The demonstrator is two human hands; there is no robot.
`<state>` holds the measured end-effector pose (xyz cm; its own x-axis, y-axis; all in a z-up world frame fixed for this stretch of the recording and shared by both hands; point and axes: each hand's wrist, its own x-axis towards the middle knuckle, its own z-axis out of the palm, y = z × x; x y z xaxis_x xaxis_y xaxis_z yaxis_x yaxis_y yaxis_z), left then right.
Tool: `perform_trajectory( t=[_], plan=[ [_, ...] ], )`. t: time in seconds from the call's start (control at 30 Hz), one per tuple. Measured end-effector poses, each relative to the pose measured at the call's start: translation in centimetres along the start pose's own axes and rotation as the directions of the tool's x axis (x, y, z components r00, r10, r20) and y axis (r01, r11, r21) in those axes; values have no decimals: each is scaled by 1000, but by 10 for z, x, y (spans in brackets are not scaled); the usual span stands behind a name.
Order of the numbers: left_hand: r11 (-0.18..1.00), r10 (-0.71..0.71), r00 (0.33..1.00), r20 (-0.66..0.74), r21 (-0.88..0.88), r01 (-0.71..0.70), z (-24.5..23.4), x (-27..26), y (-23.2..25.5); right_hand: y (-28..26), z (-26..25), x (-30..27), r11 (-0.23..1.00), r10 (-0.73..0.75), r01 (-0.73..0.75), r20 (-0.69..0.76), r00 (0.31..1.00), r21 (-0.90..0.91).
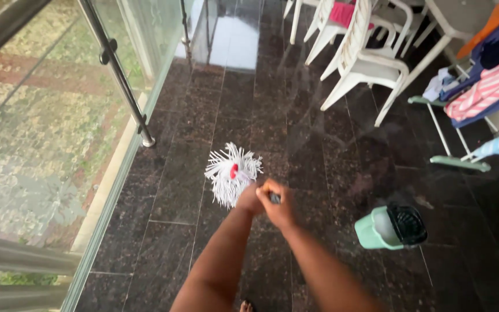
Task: Mopping a tiled balcony floor using a mop and a bucket.
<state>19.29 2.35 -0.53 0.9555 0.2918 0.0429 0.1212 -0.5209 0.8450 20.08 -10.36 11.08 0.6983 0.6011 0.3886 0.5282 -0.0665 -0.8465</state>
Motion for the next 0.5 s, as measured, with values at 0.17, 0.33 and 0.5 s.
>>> perform_trajectory(
  t=[0.17, 0.33, 0.5],
  plan=[
    [980, 19, 998, -59, -197, -30, -20, -92, 61, -60, -21, -66, 1000, 22, -25, 181, 983, 14],
    [904, 412, 905, 105, -174, -391, 10, -174, 76, -53, -46, -161, 977, -214, 213, 206, 955, 25],
    [919, 389, 886, 251, -169, -356, 2, -165, 73, 14, -25, -195, 867, -418, 372, 76, 905, 331]
  ],
)
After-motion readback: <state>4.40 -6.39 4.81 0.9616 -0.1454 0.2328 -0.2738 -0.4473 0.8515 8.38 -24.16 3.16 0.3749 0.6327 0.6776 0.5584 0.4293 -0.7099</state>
